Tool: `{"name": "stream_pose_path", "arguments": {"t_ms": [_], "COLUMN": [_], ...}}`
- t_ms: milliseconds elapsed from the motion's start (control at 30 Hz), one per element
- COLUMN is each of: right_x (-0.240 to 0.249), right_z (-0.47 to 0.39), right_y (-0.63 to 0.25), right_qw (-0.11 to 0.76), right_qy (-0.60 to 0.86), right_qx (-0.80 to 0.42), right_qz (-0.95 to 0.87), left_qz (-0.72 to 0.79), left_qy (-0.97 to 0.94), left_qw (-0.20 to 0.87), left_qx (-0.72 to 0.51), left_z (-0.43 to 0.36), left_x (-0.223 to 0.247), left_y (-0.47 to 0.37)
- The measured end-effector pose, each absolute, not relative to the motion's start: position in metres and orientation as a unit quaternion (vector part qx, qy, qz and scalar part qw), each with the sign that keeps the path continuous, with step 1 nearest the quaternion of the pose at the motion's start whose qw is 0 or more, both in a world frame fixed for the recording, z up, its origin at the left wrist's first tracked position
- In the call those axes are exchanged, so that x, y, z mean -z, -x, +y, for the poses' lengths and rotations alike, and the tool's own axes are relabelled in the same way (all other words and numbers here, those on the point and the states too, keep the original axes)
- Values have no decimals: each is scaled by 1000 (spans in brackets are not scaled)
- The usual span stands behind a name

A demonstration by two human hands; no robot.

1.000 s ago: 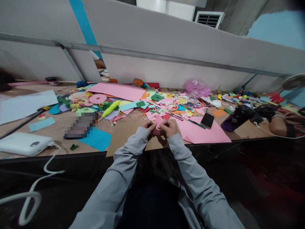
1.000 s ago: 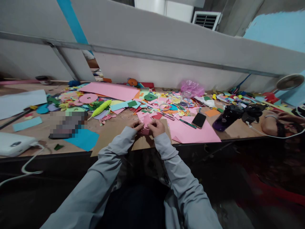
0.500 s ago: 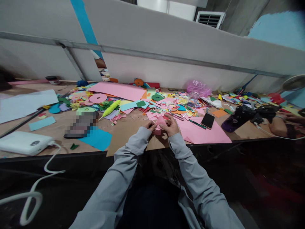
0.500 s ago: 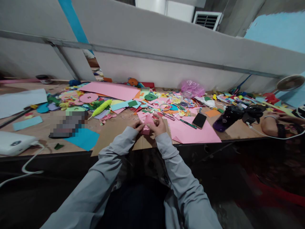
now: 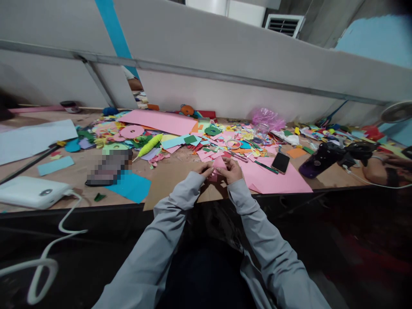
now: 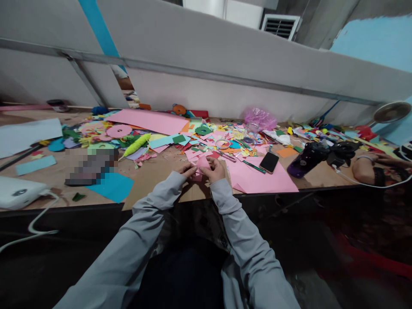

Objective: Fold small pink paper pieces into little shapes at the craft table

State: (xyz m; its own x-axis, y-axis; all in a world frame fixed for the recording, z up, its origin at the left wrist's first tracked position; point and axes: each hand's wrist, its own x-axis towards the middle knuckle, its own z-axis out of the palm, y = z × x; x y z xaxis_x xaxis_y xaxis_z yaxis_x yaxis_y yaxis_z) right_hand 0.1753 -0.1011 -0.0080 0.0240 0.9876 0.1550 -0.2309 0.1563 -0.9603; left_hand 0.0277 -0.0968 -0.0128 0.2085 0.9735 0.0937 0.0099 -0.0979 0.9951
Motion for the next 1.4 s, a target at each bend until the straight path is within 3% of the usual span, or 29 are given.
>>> {"name": "stream_pose_path", "arguments": {"t_ms": [467, 767, 933, 1133, 1400], "right_x": [7, 7, 6, 4, 3], "right_z": [-97, -94, -96, -102, -103], "right_y": [-179, -174, -174, -173, -172], "right_qw": [552, 609, 626, 521, 526], "right_qy": [416, 440, 463, 450, 461], "right_qx": [-504, -432, -419, -487, -478], "right_qz": [-518, -499, -468, -538, -532], "left_qz": [414, 411, 433, 442, 453], "left_qy": [-640, -650, -583, -542, -490], "left_qw": [470, 497, 515, 498, 547], "left_qx": [-446, -402, -455, -513, -505], "left_z": [-94, -85, -86, -83, -81], "left_x": [18, 23, 22, 20, 22], "left_y": [-26, -26, -24, -22, -21]}}
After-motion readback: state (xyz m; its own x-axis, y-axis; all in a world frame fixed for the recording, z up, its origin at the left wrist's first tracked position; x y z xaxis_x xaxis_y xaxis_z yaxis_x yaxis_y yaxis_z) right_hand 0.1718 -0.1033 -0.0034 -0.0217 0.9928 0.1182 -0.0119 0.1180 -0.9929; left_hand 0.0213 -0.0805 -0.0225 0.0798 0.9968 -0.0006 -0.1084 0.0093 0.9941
